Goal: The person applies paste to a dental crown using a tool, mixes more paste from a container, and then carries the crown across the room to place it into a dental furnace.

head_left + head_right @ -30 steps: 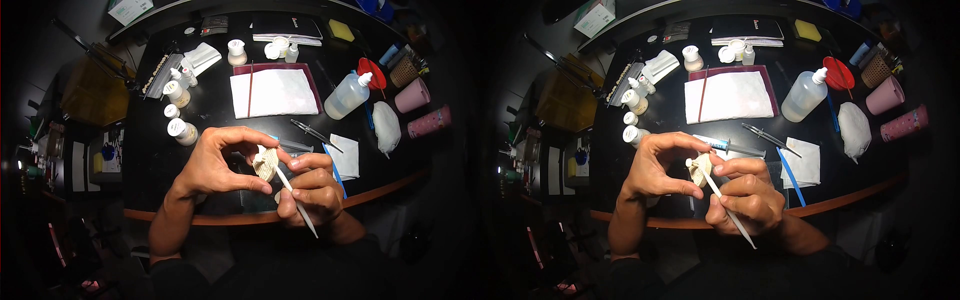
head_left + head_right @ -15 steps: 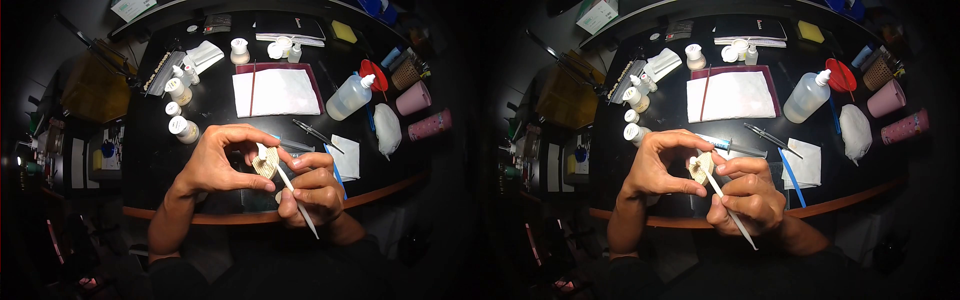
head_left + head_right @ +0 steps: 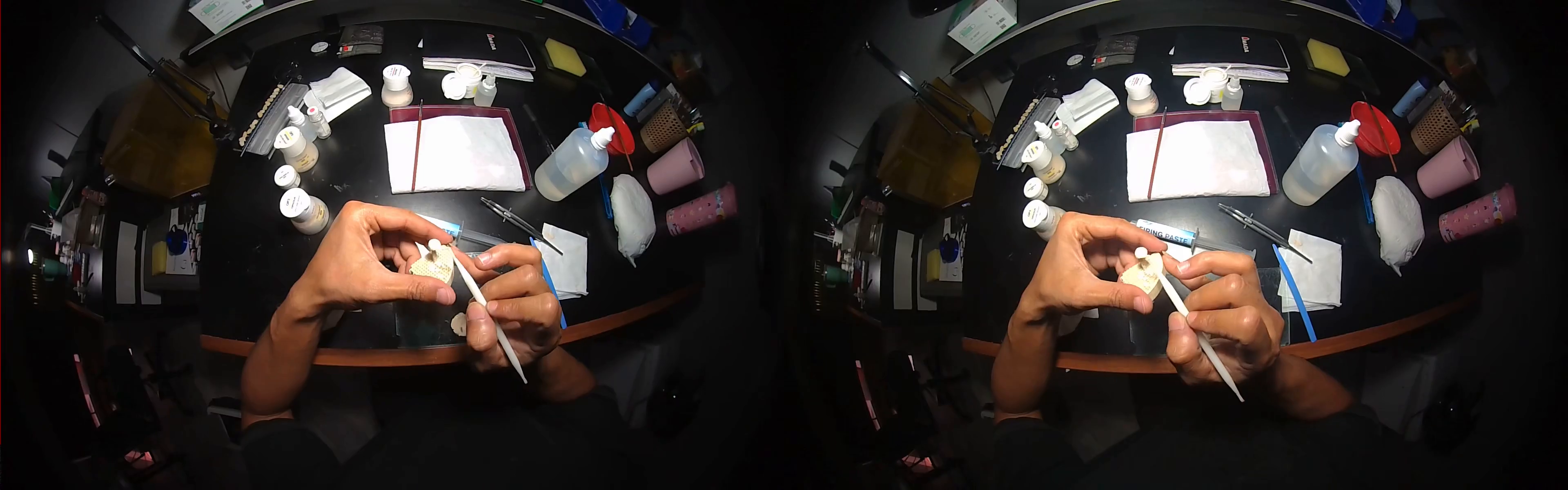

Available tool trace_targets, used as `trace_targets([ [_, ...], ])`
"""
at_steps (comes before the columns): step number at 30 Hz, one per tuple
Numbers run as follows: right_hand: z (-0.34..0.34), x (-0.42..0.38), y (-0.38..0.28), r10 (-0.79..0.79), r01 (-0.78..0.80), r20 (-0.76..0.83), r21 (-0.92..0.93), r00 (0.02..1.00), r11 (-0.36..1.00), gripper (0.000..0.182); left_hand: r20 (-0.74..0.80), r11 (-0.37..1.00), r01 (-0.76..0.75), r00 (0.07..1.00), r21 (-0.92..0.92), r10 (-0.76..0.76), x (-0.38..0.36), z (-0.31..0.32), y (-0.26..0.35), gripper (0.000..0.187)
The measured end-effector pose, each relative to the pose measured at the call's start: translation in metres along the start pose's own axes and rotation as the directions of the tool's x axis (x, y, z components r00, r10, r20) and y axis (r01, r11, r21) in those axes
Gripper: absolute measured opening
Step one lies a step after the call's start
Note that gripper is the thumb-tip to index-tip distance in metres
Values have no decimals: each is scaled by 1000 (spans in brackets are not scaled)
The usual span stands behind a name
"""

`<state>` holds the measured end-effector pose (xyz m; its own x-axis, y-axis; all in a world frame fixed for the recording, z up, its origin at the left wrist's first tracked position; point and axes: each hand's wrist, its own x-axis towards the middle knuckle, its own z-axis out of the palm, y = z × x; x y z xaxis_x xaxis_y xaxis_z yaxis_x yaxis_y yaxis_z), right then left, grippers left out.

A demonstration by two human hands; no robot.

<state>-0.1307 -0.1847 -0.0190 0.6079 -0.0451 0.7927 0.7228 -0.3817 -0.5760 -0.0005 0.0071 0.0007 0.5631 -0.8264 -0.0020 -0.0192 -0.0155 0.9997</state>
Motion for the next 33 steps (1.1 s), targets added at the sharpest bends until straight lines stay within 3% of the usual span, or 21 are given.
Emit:
trace_targets([
  [2, 1, 1, 1, -7, 7, -1, -1, 1000, 1000, 26, -23, 995, 26, 999, -96, -28, 0, 3, 1, 54],
  [17, -2, 3, -1, -23, 24, 30, -51, 999, 998, 25, -24, 991, 52, 998, -120, -56, 0, 4, 5, 51],
  [23, 1, -3, 5, -12, 12, -15, -2, 1000, 1000, 26, -44, 999, 43, 998, -15, -44, 0, 4, 5, 61],
  [29, 0, -6, 7, -6, 8, -46, 41, 999, 999, 27, -45, 989, -60, 997, 136, 67, 0, 6, 7, 66],
  [33, -3, -3, 5, -18, 19, -24, 27, 1000, 999, 26, -32, 986, -104, 994, 129, 109, -1, 6, 5, 66],
])
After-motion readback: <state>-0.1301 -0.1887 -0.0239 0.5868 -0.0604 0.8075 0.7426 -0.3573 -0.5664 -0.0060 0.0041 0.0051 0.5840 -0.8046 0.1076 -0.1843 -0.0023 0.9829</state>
